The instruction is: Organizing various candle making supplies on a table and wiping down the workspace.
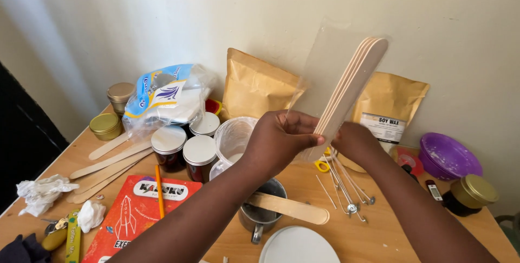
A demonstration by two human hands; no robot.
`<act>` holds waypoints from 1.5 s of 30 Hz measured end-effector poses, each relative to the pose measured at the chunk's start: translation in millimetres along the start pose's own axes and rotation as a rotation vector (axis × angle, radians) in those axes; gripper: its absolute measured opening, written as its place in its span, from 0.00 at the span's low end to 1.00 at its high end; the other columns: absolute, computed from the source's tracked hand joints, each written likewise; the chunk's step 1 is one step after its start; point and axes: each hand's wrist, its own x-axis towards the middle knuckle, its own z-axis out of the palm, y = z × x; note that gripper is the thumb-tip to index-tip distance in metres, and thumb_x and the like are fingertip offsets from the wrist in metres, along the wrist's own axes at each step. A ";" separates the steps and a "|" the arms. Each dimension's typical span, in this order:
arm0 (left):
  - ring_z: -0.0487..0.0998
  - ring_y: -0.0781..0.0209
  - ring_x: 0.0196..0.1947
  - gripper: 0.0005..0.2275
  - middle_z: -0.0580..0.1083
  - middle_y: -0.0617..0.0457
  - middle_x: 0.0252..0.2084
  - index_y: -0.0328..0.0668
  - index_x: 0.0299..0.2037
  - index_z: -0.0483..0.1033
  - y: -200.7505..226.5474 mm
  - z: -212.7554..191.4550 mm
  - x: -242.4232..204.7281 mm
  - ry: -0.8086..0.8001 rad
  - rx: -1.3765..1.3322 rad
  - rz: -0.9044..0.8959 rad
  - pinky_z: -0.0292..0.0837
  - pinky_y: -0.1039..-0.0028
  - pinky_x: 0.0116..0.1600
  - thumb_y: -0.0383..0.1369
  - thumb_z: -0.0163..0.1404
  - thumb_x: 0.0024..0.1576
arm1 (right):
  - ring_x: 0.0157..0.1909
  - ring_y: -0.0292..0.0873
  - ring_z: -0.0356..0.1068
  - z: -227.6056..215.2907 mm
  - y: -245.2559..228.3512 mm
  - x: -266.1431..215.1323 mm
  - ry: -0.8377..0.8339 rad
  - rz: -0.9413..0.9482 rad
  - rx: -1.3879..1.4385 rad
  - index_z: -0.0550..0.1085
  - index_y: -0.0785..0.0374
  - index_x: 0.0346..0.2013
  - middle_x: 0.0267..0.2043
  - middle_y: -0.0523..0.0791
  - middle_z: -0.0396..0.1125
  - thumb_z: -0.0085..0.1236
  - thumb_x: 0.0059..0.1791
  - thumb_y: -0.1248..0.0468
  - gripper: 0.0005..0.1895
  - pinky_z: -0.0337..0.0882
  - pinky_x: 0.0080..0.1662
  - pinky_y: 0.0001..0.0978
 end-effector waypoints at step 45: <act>0.80 0.56 0.31 0.14 0.78 0.43 0.33 0.32 0.42 0.78 15.2 1.9 -13.0 0.009 -0.008 0.024 0.77 0.71 0.42 0.22 0.59 0.45 | 0.40 0.53 0.67 52.4 -9.2 4.6 -0.115 -0.051 0.642 0.72 0.67 0.41 0.33 0.55 0.67 0.48 0.45 0.54 0.20 0.67 0.40 0.46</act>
